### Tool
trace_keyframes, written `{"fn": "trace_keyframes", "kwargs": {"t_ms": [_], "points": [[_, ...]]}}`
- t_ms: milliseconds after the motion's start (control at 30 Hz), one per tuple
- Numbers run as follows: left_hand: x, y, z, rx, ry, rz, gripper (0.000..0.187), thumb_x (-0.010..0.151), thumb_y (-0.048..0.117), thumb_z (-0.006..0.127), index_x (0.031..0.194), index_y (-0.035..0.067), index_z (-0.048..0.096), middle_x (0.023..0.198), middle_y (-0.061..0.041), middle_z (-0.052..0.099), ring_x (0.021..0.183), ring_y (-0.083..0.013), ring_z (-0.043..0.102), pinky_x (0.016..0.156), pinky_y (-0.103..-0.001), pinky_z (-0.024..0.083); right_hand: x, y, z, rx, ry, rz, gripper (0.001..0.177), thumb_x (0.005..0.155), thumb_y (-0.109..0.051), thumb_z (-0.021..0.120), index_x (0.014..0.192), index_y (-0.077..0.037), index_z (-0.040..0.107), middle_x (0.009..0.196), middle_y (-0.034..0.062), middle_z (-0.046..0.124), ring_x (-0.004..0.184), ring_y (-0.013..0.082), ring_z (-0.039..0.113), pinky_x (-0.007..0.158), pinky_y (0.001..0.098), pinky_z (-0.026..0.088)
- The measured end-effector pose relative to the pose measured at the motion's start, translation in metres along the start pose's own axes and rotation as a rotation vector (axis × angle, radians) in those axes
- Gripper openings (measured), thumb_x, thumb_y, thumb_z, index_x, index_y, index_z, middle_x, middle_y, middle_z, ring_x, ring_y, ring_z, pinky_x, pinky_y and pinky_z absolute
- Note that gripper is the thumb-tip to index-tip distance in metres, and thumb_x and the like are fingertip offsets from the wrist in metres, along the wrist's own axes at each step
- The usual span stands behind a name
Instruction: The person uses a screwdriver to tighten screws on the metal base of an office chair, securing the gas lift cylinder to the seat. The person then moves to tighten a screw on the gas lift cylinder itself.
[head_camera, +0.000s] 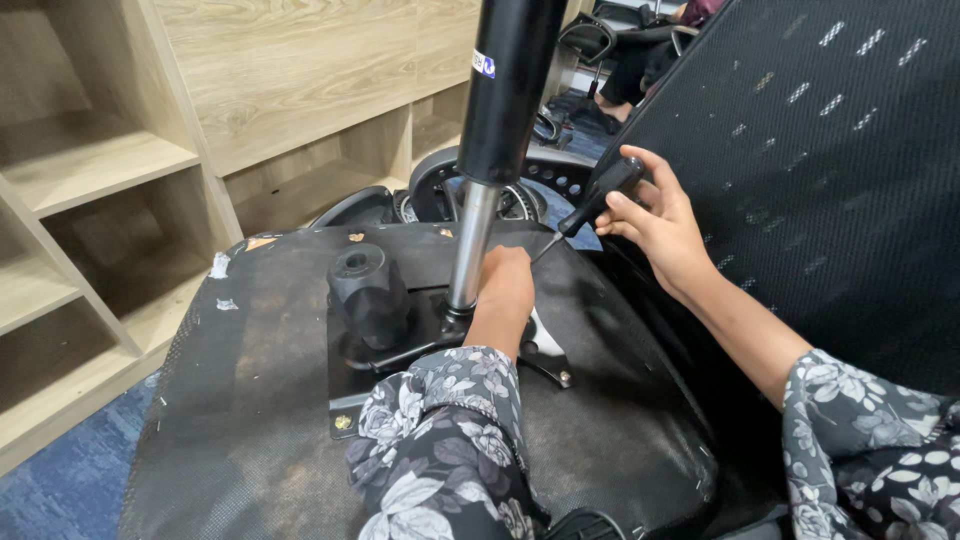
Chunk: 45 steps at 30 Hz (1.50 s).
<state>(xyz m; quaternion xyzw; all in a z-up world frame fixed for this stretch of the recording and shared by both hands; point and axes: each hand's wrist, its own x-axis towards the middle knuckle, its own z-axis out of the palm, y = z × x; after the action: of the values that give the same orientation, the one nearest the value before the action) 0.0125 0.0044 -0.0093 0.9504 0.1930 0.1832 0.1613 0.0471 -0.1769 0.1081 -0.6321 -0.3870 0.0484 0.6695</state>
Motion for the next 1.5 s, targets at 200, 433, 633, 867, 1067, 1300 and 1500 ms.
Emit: {"fn": "trace_keyframes", "kwargs": {"t_ms": [200,433,633,867,1067,1300,1500], "points": [[0.004,0.002,0.000,0.070,-0.072,-0.008,0.024,0.085,0.003,0.069,0.107,0.005,0.078,0.110,-0.022,0.073,0.106,-0.0385,0.071,0.091,-0.046,0.058,0.000,0.001,0.002,-0.095,0.127,0.066,0.041,0.096,-0.006,0.071,0.126,-0.005,0.043,0.110,0.0121,0.062,0.083,0.0197,0.068,0.074,0.0340,0.060],[0.009,-0.001,0.000,0.042,-0.070,-0.039,0.024,0.087,0.002,0.068,0.109,0.004,0.078,0.112,-0.022,0.073,0.108,-0.0384,0.071,0.093,-0.045,0.057,-0.003,-0.008,0.007,0.058,-0.123,0.032,0.063,0.096,-0.004,0.062,0.151,-0.016,0.036,0.124,0.0135,0.066,0.091,0.0167,0.070,0.083,0.0306,0.063],[0.007,0.002,-0.009,0.091,-0.121,-0.052,0.028,0.084,0.001,0.070,0.111,0.005,0.077,0.115,-0.021,0.072,0.111,-0.0376,0.070,0.094,-0.044,0.056,-0.006,-0.005,0.015,-0.142,-0.037,-0.018,0.062,0.098,-0.005,0.068,0.151,-0.017,0.038,0.105,0.0134,0.061,0.078,0.0170,0.069,0.069,0.0318,0.060],[0.004,0.002,-0.009,0.040,-0.033,-0.066,0.024,0.087,0.001,0.066,0.108,0.005,0.078,0.112,-0.022,0.073,0.108,-0.0382,0.070,0.093,-0.045,0.056,-0.003,0.001,0.013,-0.072,0.020,0.009,0.065,0.098,-0.007,0.066,0.152,-0.020,0.032,0.105,0.0123,0.062,0.081,0.0177,0.071,0.073,0.0325,0.063],[0.007,0.001,-0.002,-0.003,0.004,-0.081,0.023,0.084,-0.001,0.068,0.104,0.005,0.078,0.112,-0.021,0.073,0.108,-0.0373,0.070,0.092,-0.043,0.057,0.006,0.009,0.000,0.063,-0.078,-0.021,0.070,0.097,-0.002,0.060,0.157,-0.022,0.031,0.114,0.0140,0.064,0.088,0.0185,0.072,0.083,0.0338,0.065],[0.012,-0.002,0.004,0.065,-0.021,-0.040,0.023,0.082,0.001,0.071,0.103,0.005,0.078,0.111,-0.021,0.073,0.108,-0.0357,0.070,0.093,-0.041,0.057,0.007,0.013,-0.001,-0.135,0.073,-0.042,0.053,0.100,-0.002,0.073,0.140,-0.011,0.040,0.108,0.0180,0.062,0.082,0.0209,0.070,0.075,0.0354,0.062],[0.014,-0.004,0.011,0.059,0.023,-0.030,0.020,0.087,0.002,0.067,0.103,0.005,0.079,0.110,-0.021,0.074,0.107,-0.0359,0.071,0.092,-0.042,0.058,0.006,0.008,-0.004,0.060,-0.063,-0.039,0.070,0.091,0.000,0.062,0.152,-0.022,0.034,0.119,0.0090,0.064,0.089,0.0163,0.073,0.082,0.0298,0.065]]}}
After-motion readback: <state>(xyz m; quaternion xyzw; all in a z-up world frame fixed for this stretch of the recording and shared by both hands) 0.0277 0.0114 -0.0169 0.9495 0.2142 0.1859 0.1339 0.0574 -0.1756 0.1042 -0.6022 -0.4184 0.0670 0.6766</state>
